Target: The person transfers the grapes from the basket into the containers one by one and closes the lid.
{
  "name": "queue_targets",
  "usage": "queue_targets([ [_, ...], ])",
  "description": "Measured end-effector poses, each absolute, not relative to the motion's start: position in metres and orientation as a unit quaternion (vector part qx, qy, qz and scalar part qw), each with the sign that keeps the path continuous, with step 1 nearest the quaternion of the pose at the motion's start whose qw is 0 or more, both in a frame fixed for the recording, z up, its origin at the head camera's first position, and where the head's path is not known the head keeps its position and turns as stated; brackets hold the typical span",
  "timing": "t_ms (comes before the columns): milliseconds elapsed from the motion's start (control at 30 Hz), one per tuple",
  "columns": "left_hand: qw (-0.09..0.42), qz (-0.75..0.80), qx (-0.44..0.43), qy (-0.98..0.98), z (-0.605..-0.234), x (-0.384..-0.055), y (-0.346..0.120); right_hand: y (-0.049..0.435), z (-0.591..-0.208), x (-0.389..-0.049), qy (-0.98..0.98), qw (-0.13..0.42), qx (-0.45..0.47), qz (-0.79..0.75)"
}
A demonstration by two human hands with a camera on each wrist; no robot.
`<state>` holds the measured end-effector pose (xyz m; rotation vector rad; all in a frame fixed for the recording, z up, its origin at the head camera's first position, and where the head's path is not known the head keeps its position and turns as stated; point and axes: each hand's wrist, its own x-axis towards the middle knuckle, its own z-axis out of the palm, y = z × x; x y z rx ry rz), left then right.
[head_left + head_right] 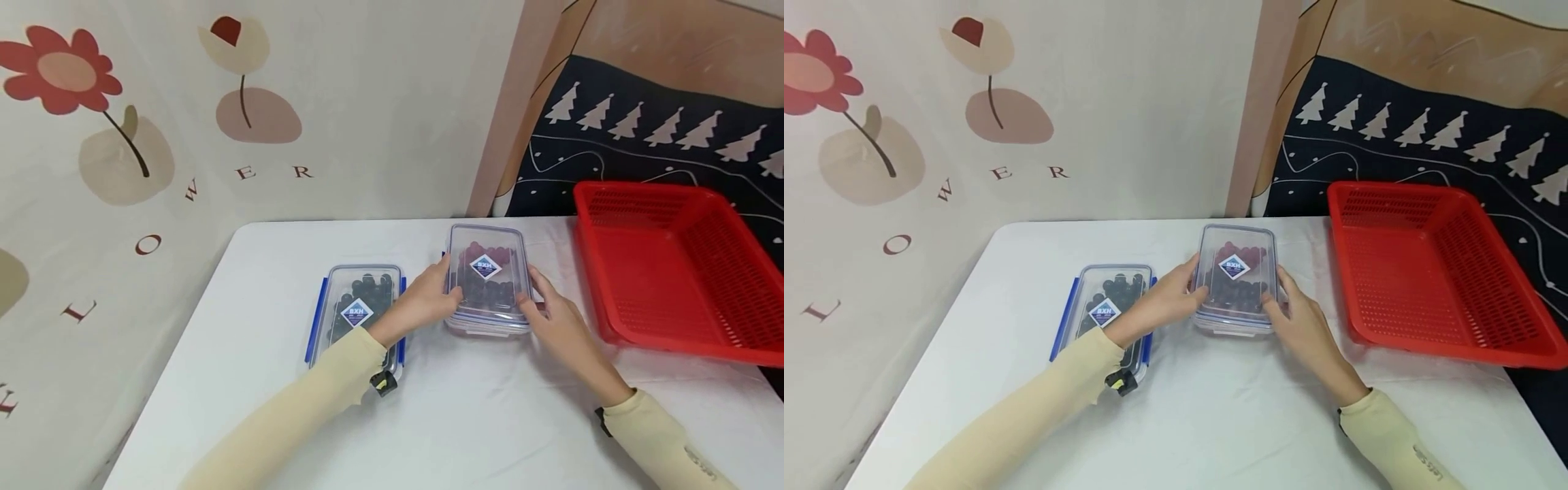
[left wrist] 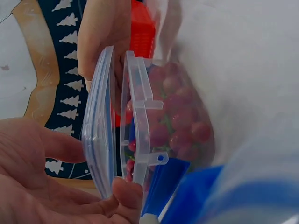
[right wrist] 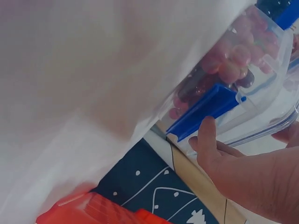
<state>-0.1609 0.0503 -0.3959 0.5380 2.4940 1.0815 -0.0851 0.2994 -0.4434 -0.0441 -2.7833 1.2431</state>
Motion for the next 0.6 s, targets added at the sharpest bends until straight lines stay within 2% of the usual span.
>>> queue_targets([
  [233, 0.209, 0.353, 0.192, 0.891, -0.4007, -0.1613, 0.0513, 0.2980, -0.4489, -0.0863, -0.921, 0.066, 0.001, 0.384],
  [600, 0.238, 0.356, 0.194, 0.882, -0.4061, -0.1694, 0.0533, 0.2990, -0.4483, -0.0935, -0.931, 0.021, -0.002, 0.366],
])
